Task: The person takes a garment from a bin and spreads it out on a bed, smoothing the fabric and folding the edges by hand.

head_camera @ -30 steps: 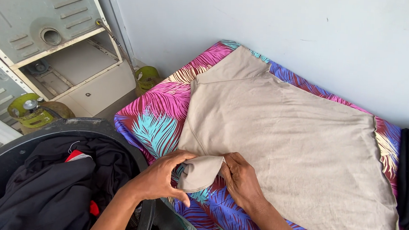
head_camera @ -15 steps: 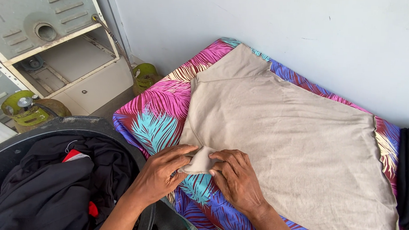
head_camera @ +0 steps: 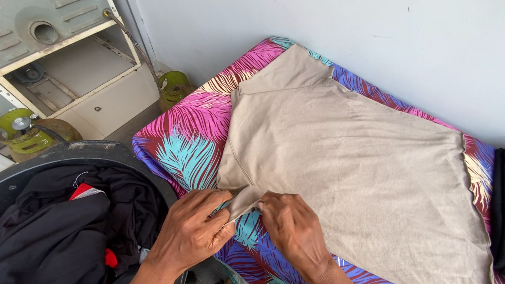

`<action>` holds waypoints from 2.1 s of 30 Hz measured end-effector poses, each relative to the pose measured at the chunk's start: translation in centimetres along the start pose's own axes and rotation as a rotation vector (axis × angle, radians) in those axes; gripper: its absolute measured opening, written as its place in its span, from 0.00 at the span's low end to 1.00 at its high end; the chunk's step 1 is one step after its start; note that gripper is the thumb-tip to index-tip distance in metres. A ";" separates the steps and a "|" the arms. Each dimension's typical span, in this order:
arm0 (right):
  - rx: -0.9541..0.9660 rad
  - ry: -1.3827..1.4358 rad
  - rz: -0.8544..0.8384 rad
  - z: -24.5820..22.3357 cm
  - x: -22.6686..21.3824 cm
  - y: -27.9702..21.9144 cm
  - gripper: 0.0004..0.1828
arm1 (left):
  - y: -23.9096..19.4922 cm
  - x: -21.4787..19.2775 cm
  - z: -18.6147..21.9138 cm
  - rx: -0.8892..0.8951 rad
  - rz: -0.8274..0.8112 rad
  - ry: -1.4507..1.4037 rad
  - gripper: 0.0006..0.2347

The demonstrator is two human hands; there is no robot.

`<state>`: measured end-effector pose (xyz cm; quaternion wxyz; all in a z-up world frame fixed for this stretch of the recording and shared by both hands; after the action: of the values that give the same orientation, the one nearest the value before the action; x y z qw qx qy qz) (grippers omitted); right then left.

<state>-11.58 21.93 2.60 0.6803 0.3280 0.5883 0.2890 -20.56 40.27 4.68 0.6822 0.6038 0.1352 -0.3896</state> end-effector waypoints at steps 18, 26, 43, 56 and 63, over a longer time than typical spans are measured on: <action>0.031 -0.160 -0.157 -0.5 -2.3 -0.3 0.12 | 0.2 -2.1 1.0 -0.186 -0.254 -0.411 0.12; 0.067 0.005 -0.250 -0.4 -2.0 -2.5 0.06 | 0.1 -2.4 0.0 -0.127 -0.461 -0.439 0.14; -0.131 0.228 -0.294 -2.4 -1.8 -1.2 0.08 | -0.4 7.0 -5.5 -0.472 -0.248 0.081 0.19; 0.107 0.205 0.100 -3.3 -1.4 -1.4 0.06 | 0.2 3.2 -4.5 -0.522 -0.355 -0.317 0.19; 0.320 0.152 0.012 -3.1 0.9 -4.0 0.31 | -0.3 3.0 0.2 -0.146 -0.493 -0.218 0.08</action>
<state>-14.53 20.47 -1.34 0.5714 0.4129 0.6745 0.2193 -18.83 38.95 2.56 0.6189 0.4566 0.2314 -0.5957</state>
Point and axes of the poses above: each hand's wrist, its own y-axis towards the middle knuckle, its own x-axis out of the palm, z = x × y, the point moved 2 cm from there along y, towards the middle knuckle, and after that the axes turned 14 degrees about -x, right-handed, at the moved point
